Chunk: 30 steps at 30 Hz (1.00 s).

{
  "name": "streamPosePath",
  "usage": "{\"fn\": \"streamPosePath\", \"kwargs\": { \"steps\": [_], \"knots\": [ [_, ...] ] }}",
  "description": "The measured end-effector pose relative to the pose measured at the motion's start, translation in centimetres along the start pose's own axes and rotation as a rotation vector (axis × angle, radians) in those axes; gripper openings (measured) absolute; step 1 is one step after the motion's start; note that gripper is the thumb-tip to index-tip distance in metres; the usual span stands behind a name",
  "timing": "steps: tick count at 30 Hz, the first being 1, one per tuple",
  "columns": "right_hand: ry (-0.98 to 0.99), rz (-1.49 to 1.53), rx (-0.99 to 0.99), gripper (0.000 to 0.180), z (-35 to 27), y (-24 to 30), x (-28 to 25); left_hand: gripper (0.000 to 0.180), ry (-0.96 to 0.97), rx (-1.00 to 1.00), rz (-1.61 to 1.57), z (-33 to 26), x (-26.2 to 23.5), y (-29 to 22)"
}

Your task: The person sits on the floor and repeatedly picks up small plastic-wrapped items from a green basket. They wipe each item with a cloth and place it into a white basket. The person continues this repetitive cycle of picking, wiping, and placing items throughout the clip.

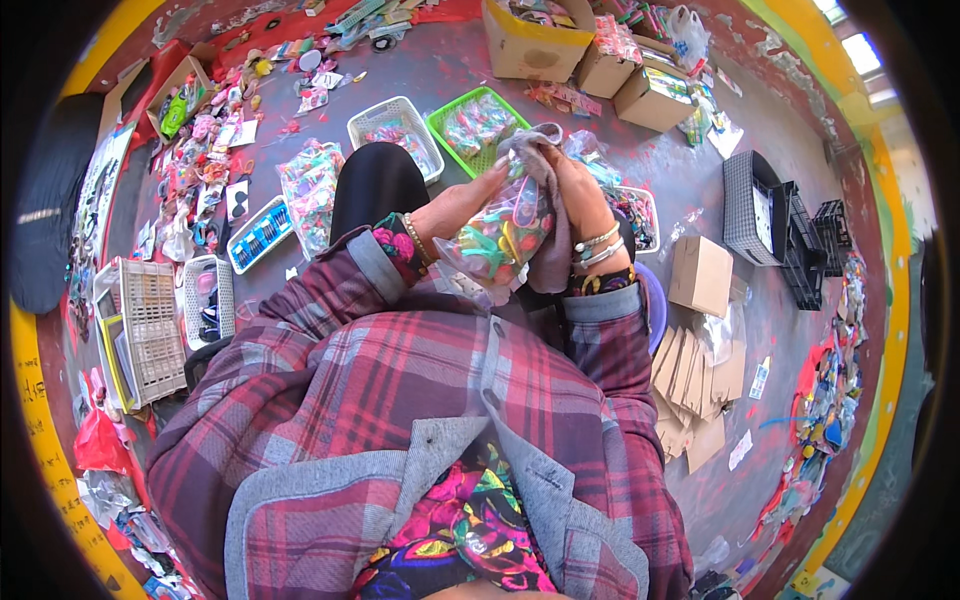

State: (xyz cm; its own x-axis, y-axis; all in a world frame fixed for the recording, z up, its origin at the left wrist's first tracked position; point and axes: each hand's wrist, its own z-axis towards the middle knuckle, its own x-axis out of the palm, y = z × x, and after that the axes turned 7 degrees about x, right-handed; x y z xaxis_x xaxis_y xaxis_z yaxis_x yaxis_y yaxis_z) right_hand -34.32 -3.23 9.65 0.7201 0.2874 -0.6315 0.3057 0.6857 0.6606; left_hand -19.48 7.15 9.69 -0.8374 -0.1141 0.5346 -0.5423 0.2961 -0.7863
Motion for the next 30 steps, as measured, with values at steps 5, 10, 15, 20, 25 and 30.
{"fn": "streamPosePath", "kwargs": {
  "steps": [5,10,15,20,25,30],
  "knots": [
    [0.086,0.446,0.192,0.025,-1.5,-0.5,0.6,0.061,0.255,0.012,-0.38,0.4,-2.3,1.3],
    [-0.076,0.942,0.69,0.031,-2.9,-2.2,4.3,0.067,0.355,0.148,-0.678,-0.2,-0.4,-1.9],
    [-0.03,1.819,0.815,0.042,-3.3,-0.4,6.7,0.054,0.177,0.315,-0.564,1.5,0.5,-0.8],
    [-0.054,2.023,0.648,0.048,-3.3,1.4,5.2,0.045,-0.208,0.823,0.344,2.3,0.1,-0.7],
    [-0.118,1.84,0.678,0.047,-2.4,2.2,3.0,0.048,-0.009,0.816,0.534,0.6,1.6,-2.1],
    [-0.333,1.658,0.686,0.039,-1.4,5.3,3.0,0.048,-0.009,0.515,-0.02,1.1,2.0,-1.2]
  ]
}}
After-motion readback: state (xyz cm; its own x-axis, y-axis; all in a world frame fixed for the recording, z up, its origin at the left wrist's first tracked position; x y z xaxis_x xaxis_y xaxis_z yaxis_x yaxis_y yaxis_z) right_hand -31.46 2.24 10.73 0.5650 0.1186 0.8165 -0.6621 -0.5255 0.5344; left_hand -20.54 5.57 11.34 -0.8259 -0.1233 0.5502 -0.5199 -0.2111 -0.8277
